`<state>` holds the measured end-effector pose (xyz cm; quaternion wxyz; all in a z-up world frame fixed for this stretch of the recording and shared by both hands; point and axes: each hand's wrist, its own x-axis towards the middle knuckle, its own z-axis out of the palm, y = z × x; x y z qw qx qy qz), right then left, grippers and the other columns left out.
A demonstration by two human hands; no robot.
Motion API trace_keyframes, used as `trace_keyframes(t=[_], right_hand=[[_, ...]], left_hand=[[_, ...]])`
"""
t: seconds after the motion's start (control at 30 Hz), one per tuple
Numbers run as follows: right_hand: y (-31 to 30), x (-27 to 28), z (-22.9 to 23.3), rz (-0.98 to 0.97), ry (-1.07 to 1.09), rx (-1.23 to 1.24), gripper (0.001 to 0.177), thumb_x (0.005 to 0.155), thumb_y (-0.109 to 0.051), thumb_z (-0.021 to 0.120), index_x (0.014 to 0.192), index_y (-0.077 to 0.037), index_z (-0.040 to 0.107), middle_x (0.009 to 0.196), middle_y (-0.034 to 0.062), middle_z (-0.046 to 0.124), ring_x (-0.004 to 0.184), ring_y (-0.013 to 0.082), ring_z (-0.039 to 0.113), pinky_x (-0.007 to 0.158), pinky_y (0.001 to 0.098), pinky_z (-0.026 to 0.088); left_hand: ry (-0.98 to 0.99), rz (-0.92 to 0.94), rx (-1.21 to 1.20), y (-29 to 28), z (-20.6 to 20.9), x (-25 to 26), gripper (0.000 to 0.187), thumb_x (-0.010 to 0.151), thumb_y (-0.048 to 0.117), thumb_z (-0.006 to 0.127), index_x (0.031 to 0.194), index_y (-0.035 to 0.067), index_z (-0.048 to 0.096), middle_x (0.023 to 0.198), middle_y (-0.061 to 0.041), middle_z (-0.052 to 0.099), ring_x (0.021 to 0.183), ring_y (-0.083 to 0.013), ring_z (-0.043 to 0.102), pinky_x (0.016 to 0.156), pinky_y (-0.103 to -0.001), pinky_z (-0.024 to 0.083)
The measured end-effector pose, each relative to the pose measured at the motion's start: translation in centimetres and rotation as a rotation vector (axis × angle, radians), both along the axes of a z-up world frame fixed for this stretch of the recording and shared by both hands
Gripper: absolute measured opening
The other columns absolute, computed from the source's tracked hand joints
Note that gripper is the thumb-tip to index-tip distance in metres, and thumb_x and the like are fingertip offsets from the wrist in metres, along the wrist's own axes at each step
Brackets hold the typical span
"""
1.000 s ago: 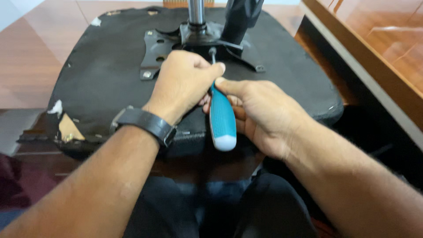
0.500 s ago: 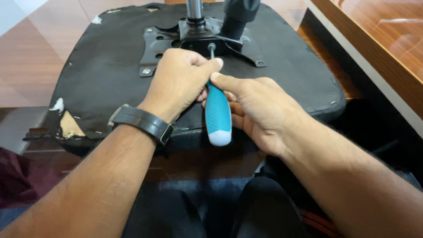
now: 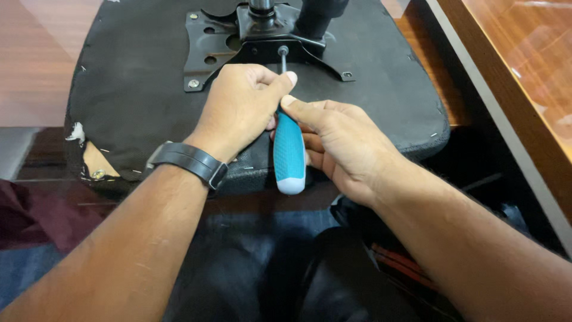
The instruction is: The person uses a screwdriver to tighten screws into the underside of an overturned chair seat, securing the metal mounting plate to the seat base. The hands remain in frame throughout, manipulating the tool and screws.
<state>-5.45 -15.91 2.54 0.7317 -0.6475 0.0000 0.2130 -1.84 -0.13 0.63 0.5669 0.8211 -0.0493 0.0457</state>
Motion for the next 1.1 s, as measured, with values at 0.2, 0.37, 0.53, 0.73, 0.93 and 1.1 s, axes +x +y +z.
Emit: trace_keyframes(t=[0.2,0.37,0.53,0.73,0.93,1.1], right_hand=[[-0.1,0.0,0.3,0.003,0.044,0.061,0.028,0.097,-0.032,0.064,0.101,-0.005,0.067,0.093,0.0027,0.073,0.085,0.0107,0.066,0.078,0.0267,0.055],[0.9,-0.6,1.0,-0.166,0.108,0.037,0.027,0.095,-0.027,0.065,0.104,-0.002,0.068,0.092,0.0039,0.071,0.084,0.0123,0.067,0.077,0.0287,0.057],[1.3,-0.8,1.3,-0.277,0.182,0.040,0.032,0.098,-0.026,0.061,0.105,0.004,0.069,0.088,0.0104,0.069,0.076,0.0188,0.065,0.068,0.0347,0.055],[1.2,-1.2,2.1,-0.325,0.244,0.024,0.030,0.098,-0.022,0.061,0.106,0.005,0.068,0.090,0.0116,0.070,0.075,0.0185,0.067,0.068,0.0334,0.058],[0.6,-0.9,1.6,-0.270,0.222,0.111,0.026,0.095,-0.015,0.066,0.107,0.008,0.068,0.091,0.0144,0.072,0.075,0.0194,0.071,0.067,0.0337,0.059],[0.4,-1.3,2.0,-0.238,0.241,-0.008,0.026,0.096,-0.018,0.064,0.104,0.005,0.068,0.085,0.0125,0.071,0.072,0.0189,0.068,0.061,0.0344,0.056]], left_hand=[[0.119,-0.045,-0.174,-0.1,0.2,-0.5,0.033,0.097,0.030,0.062,0.097,0.000,0.075,0.072,-0.003,0.070,0.059,-0.0094,0.061,0.054,-0.027,0.051],[0.124,-0.038,-0.188,0.4,0.5,-1.5,0.032,0.095,0.027,0.064,0.109,0.000,0.073,0.083,-0.004,0.074,0.069,-0.0082,0.064,0.062,-0.024,0.053],[0.149,-0.078,-0.291,0.0,0.8,-3.2,0.036,0.096,0.025,0.062,0.120,-0.001,0.070,0.095,-0.006,0.076,0.077,-0.0082,0.067,0.070,-0.024,0.056],[0.202,-0.056,-0.183,-0.2,1.9,-5.3,0.039,0.095,0.022,0.064,0.128,0.004,0.067,0.099,-0.002,0.076,0.081,-0.0076,0.067,0.072,-0.024,0.055],[0.121,-0.091,-0.226,-0.5,1.1,-5.9,0.036,0.098,0.017,0.061,0.131,0.004,0.067,0.100,-0.003,0.075,0.087,-0.0078,0.066,0.079,-0.023,0.054],[0.131,-0.114,-0.261,-0.5,0.9,-6.3,0.037,0.098,0.017,0.060,0.133,0.004,0.066,0.102,-0.004,0.075,0.086,-0.0084,0.066,0.079,-0.024,0.056]])
